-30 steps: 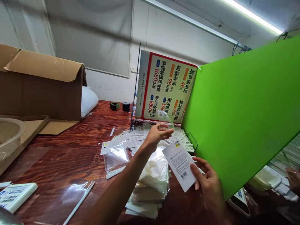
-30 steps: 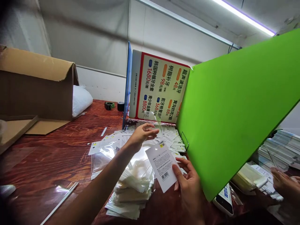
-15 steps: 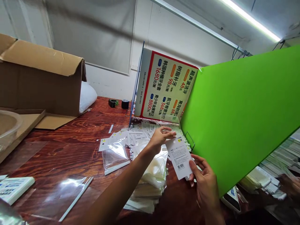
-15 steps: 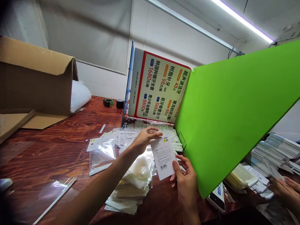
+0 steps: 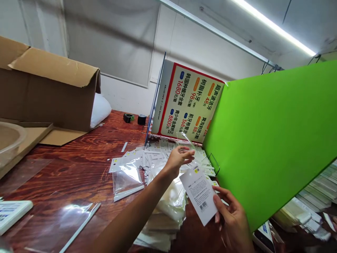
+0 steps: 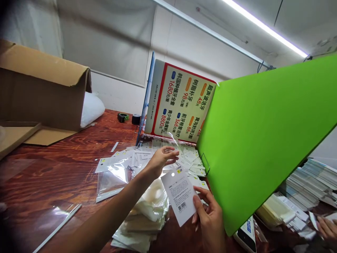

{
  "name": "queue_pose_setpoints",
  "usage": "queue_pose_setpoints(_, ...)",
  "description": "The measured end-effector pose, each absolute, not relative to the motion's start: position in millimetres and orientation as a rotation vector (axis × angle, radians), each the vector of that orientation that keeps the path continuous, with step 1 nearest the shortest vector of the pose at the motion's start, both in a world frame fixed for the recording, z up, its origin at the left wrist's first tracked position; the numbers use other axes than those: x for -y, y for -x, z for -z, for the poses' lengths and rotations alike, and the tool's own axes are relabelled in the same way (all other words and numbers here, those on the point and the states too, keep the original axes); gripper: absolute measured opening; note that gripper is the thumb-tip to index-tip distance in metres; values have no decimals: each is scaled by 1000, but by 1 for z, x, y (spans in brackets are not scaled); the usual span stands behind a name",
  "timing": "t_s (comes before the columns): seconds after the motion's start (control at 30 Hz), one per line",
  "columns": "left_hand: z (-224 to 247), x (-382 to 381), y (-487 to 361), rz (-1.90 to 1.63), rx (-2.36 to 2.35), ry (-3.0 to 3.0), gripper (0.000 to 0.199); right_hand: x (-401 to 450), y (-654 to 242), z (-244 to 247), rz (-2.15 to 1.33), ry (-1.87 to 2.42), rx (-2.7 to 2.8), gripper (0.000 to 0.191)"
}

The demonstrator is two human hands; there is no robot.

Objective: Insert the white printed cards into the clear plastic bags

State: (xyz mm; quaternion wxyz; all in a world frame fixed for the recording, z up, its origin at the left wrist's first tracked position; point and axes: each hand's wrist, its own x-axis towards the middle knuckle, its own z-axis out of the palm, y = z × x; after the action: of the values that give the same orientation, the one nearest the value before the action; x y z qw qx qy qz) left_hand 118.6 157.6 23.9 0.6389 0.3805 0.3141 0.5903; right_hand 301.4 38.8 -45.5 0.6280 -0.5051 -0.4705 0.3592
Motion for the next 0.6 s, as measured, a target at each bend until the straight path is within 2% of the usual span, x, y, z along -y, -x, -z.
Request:
queue_pose_setpoints(0.17,-19,-157,-122,-1243,-746,-931,34,-45,-304,50,-927,1141,986,54)
queue_pose_setpoints(0.43,-9,-153,-137,-1116,-791,-1069,47,-54,-296,55,-845,1086,932,61)
queue_pose_setpoints(0.6,-9,-150,-137,-1032,-706,-1135,49,-48,-285,60,-866,1033,952,75)
